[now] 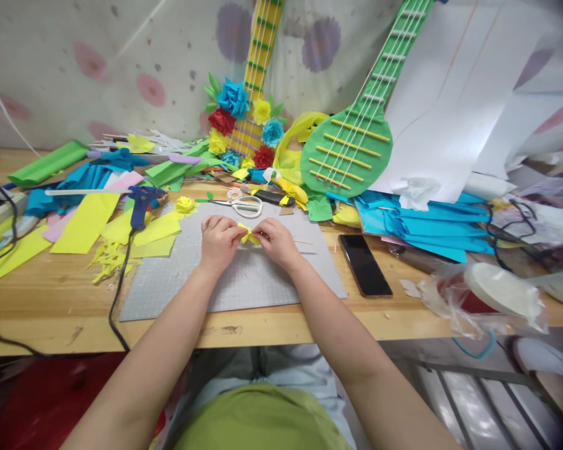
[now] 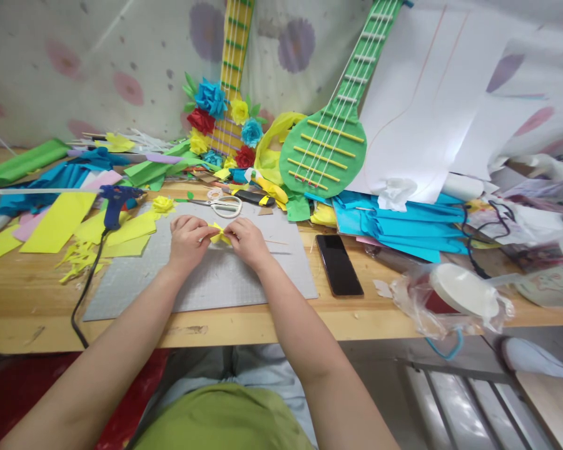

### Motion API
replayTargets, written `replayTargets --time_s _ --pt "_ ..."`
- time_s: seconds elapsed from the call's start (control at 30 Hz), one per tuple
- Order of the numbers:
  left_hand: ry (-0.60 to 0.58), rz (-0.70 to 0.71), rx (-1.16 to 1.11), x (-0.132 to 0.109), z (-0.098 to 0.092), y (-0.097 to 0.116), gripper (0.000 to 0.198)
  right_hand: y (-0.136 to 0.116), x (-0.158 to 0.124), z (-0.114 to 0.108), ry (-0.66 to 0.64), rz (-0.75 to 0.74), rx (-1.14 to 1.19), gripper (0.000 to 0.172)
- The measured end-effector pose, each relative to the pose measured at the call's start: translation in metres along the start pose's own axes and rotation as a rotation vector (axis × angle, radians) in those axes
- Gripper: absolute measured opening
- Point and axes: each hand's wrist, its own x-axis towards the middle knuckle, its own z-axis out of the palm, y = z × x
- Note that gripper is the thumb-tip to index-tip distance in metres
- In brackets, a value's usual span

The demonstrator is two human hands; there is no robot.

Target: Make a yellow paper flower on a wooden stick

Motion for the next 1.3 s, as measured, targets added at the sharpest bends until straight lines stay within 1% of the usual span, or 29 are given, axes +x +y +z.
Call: replayTargets --time_s 0.17,0.33,0.5,0.7,0.83,0.93,1.0,1.07,1.2,1.3 --pt "-0.001 0.01 -0.026 0.0 0.001 0.001 0.016 0.001 0.0 -0.002 -0.012 -0.001 0.014 0.009" --pt "0.025 -0.014 -0.018 -0.001 0.0 0.0 0.015 -0.001 -0.001 0.0 -0.02 0.007 0.019 0.005" --pt "0.0 -0.036 -0.002 0.0 0.0 0.0 0.017 -0.002 -0.001 0.003 -0.009 0.052 -0.014 0.006" --pt "-0.001 -0.029 -0.007 0.0 0.0 0.0 0.018 -0.002 -0.001 0.005 -0.003 0.046 -0.034 0.006" --pt "-0.004 -0.038 -0.036 0.0 0.002 0.001 0.014 -0.004 0.0 0.005 0.002 0.044 -0.066 0.007" --pt "0.029 -0.075 -0.074 -0.001 0.001 0.003 0.012 -0.005 0.0 0.005 0.026 0.071 -0.083 0.006" --pt "0.061 -0.12 -0.1 -0.002 0.0 0.006 0.018 -0.005 0.0 0.006 0.052 0.108 -0.091 0.007" --pt "0.064 -0.146 -0.108 -0.002 -0.002 0.01 0.022 -0.005 0.0 0.007 0.073 0.144 -0.093 0.007" --pt "-0.002 -0.126 -0.047 -0.003 0.002 0.017 0.015 -0.007 0.0 0.01 0.097 0.188 -0.092 0.006" --pt "0.007 -0.177 0.035 -0.002 0.009 0.019 0.013 -0.011 0.0 0.014 0.109 0.196 -0.087 0.007"
